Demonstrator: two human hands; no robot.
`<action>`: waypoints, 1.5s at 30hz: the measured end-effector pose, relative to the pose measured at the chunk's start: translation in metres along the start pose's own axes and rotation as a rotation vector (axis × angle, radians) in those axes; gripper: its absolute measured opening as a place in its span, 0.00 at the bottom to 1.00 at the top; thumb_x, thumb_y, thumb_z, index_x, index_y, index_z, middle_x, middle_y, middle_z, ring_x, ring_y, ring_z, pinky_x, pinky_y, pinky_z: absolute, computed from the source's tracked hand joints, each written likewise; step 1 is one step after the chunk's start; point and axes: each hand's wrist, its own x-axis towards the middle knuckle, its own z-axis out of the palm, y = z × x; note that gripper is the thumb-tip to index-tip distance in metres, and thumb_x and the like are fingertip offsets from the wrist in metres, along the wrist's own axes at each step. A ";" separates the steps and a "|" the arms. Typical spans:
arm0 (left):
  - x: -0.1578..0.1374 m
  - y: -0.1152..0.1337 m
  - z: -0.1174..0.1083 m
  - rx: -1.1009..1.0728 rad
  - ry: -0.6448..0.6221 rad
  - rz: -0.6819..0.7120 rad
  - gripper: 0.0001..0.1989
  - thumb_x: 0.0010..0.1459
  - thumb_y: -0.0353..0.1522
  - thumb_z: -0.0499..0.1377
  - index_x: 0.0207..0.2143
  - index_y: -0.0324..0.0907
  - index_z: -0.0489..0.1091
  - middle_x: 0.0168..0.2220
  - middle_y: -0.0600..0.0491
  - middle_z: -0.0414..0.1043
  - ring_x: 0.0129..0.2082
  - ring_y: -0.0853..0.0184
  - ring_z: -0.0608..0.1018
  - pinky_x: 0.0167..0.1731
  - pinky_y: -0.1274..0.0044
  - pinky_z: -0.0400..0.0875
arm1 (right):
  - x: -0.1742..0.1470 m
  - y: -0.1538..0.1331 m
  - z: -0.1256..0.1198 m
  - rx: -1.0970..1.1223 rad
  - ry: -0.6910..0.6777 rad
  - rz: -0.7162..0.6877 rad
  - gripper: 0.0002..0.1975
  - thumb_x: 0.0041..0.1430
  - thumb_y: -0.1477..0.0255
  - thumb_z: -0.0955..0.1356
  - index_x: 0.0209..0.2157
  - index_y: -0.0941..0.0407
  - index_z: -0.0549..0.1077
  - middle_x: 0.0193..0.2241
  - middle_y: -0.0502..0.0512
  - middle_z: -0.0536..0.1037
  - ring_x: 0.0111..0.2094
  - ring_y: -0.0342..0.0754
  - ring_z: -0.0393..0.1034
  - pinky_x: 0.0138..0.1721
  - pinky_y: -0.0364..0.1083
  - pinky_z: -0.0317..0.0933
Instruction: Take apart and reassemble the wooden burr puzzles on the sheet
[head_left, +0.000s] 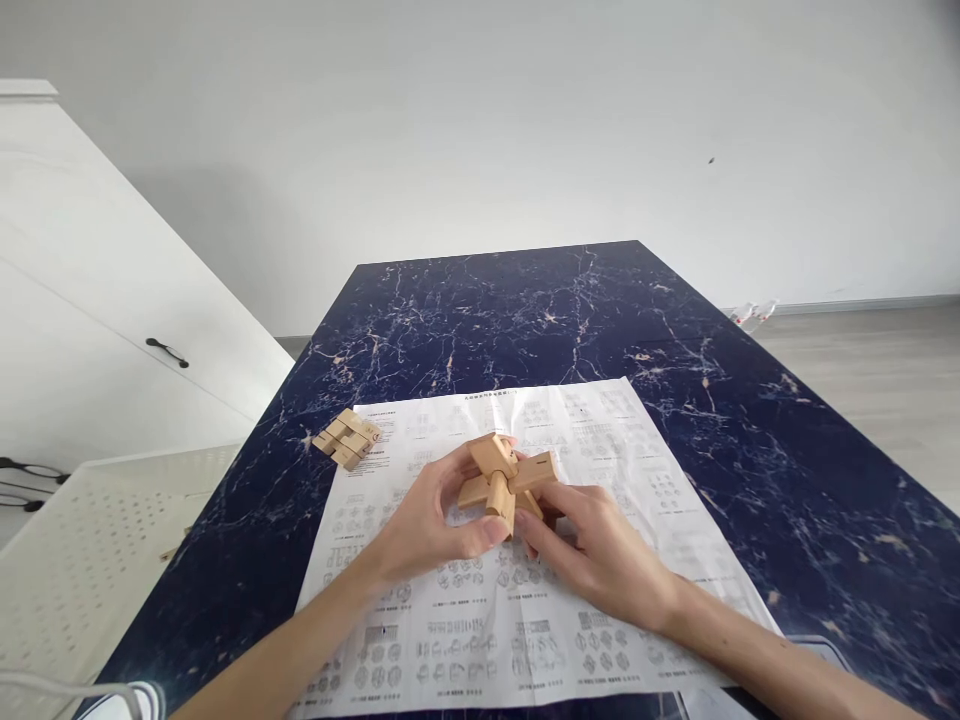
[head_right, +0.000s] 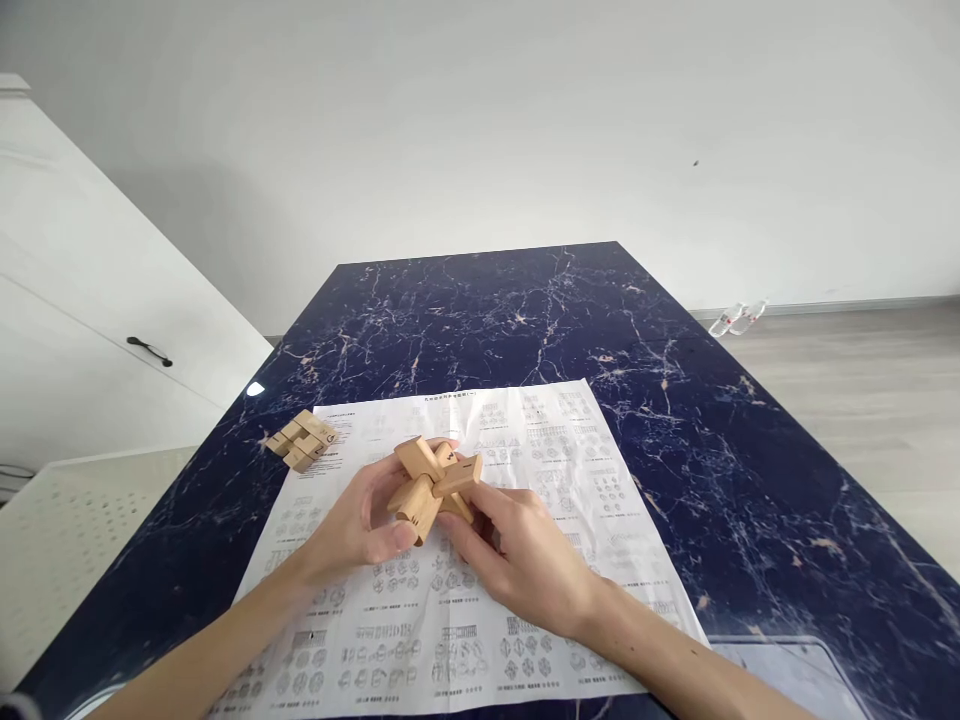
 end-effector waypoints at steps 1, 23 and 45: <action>0.000 0.000 0.000 -0.005 -0.001 0.000 0.33 0.59 0.48 0.70 0.62 0.45 0.70 0.58 0.44 0.76 0.58 0.48 0.77 0.59 0.58 0.73 | 0.000 0.000 0.000 -0.002 0.000 0.004 0.17 0.73 0.63 0.64 0.28 0.52 0.66 0.22 0.49 0.73 0.22 0.45 0.63 0.24 0.45 0.53; -0.005 -0.005 0.012 0.174 0.176 0.266 0.41 0.49 0.35 0.72 0.66 0.47 0.67 0.58 0.45 0.76 0.58 0.45 0.78 0.61 0.53 0.71 | 0.002 -0.004 -0.025 0.276 -0.039 0.003 0.23 0.73 0.47 0.64 0.43 0.54 0.70 0.37 0.56 0.76 0.34 0.49 0.67 0.35 0.49 0.61; -0.002 0.001 0.010 0.188 0.120 0.311 0.45 0.47 0.37 0.77 0.68 0.50 0.69 0.59 0.46 0.79 0.61 0.44 0.79 0.64 0.52 0.70 | 0.001 -0.003 -0.021 0.647 -0.193 0.165 0.26 0.75 0.50 0.64 0.28 0.53 0.64 0.19 0.41 0.61 0.18 0.39 0.53 0.23 0.44 0.50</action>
